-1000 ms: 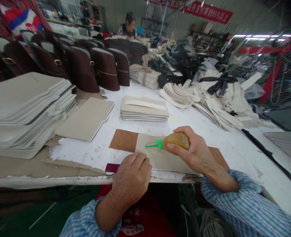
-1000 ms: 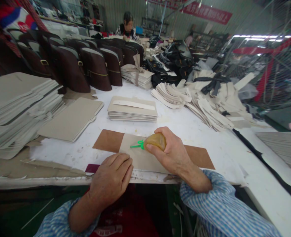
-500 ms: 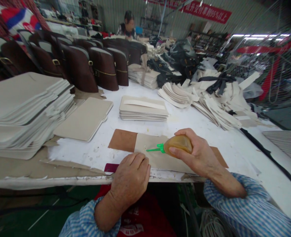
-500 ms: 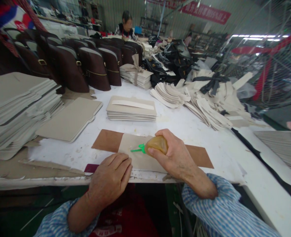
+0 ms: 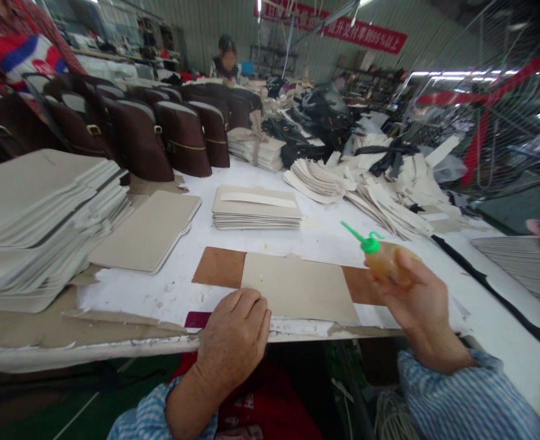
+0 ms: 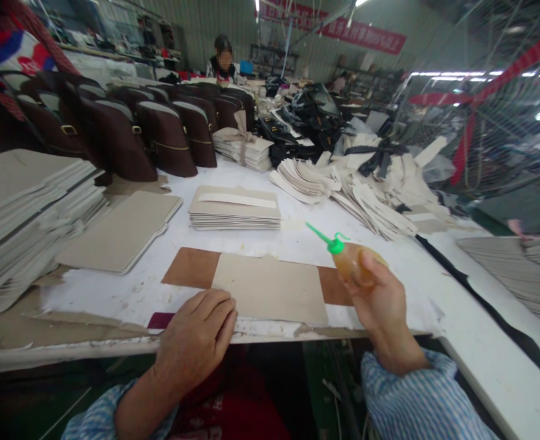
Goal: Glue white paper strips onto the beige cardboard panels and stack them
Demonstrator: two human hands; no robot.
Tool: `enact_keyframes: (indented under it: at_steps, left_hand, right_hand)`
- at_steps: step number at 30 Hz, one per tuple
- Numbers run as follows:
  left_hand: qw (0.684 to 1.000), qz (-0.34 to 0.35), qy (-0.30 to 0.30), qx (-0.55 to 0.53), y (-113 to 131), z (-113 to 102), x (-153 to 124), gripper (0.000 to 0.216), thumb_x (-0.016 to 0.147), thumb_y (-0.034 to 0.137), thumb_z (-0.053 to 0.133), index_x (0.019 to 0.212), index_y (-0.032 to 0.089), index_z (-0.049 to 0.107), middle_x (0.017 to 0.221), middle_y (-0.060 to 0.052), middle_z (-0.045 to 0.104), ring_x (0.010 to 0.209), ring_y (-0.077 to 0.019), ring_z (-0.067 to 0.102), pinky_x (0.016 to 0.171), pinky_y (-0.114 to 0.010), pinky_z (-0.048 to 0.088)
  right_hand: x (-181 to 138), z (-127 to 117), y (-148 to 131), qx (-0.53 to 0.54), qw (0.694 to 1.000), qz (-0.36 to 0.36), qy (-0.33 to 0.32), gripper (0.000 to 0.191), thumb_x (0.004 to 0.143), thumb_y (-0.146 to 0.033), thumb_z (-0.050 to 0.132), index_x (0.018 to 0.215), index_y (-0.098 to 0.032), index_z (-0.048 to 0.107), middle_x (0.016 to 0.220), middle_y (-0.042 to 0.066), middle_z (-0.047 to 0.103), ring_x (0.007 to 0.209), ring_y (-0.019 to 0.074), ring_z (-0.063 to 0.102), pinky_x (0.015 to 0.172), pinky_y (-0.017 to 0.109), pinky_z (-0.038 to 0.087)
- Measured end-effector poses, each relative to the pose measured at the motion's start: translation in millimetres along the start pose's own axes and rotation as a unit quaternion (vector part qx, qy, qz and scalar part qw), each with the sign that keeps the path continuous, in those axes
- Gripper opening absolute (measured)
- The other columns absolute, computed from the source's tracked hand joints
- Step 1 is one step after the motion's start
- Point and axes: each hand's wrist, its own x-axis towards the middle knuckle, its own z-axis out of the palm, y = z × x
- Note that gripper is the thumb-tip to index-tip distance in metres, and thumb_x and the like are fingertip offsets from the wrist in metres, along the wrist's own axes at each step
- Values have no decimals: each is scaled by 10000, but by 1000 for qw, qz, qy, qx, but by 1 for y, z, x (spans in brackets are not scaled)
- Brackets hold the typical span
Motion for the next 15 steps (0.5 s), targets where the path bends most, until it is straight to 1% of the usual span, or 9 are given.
enact_keyframes:
  at_steps: [2,5,7,8,10,12,13,14,15]
  left_hand:
    - [1000,-2,0,2,0,1,0,137,989,137,546,1012,140,681,984,-90,715,957,-250,654,895,-434,587]
    - [1000,-4,8,10,-1,1,1,150,993,142,535,1001,146,685,990,-95,724,950,-247,660,893,-428,588]
    - [1000,7,17,13,-1,0,3,163,993,140,530,996,153,692,985,-96,731,950,-247,667,895,-424,587]
    - [999,17,23,15,-2,-1,3,175,991,137,524,997,155,697,984,-96,735,953,-248,672,899,-426,585]
    - [998,52,39,22,-6,0,1,215,982,122,500,1007,157,710,985,-101,741,964,-262,681,908,-445,578]
    - [995,86,36,41,-16,7,-6,285,962,99,462,1036,181,725,1024,-110,748,990,-294,691,903,-478,569]
    - [994,100,40,26,-23,15,-11,315,946,94,455,1044,215,729,1041,-97,750,1006,-300,695,909,-477,566]
    - [994,98,49,-4,-31,25,-15,327,938,115,463,1066,255,729,1061,-78,752,1033,-304,698,930,-476,563]
    - [993,86,76,-36,-39,36,-19,316,934,144,479,1081,281,723,1069,-66,752,1037,-307,700,938,-474,559]
  right_hand:
    - [13,-23,-7,27,998,-13,46,199,793,-410,750,915,-259,707,968,41,680,775,201,612,539,323,446]
    - [31,-57,-11,54,994,-39,85,140,804,-373,725,875,-261,681,941,35,650,723,185,580,464,283,366]
    - [42,-76,-11,79,990,-44,110,145,789,-367,722,889,-277,667,927,13,643,697,170,571,453,259,369]
    - [47,-85,-10,88,988,-43,118,163,785,-374,725,904,-283,663,922,1,644,696,164,574,465,257,399]
    - [55,-99,-11,95,986,-42,129,212,754,-375,740,919,-285,642,917,-21,651,731,159,599,539,280,498]
    - [64,-111,-12,74,988,-40,130,271,687,-315,742,919,-278,607,949,-31,665,836,169,638,701,335,590]
    - [70,-117,-12,62,988,-49,136,299,673,-293,743,935,-274,601,967,-32,671,881,172,648,768,355,605]
    - [76,-123,-13,50,986,-59,145,310,669,-287,747,942,-266,599,965,-27,675,899,181,656,799,377,611]
    - [83,-129,-13,36,985,-67,155,308,680,-287,751,946,-256,599,954,-21,677,904,190,663,808,394,615]
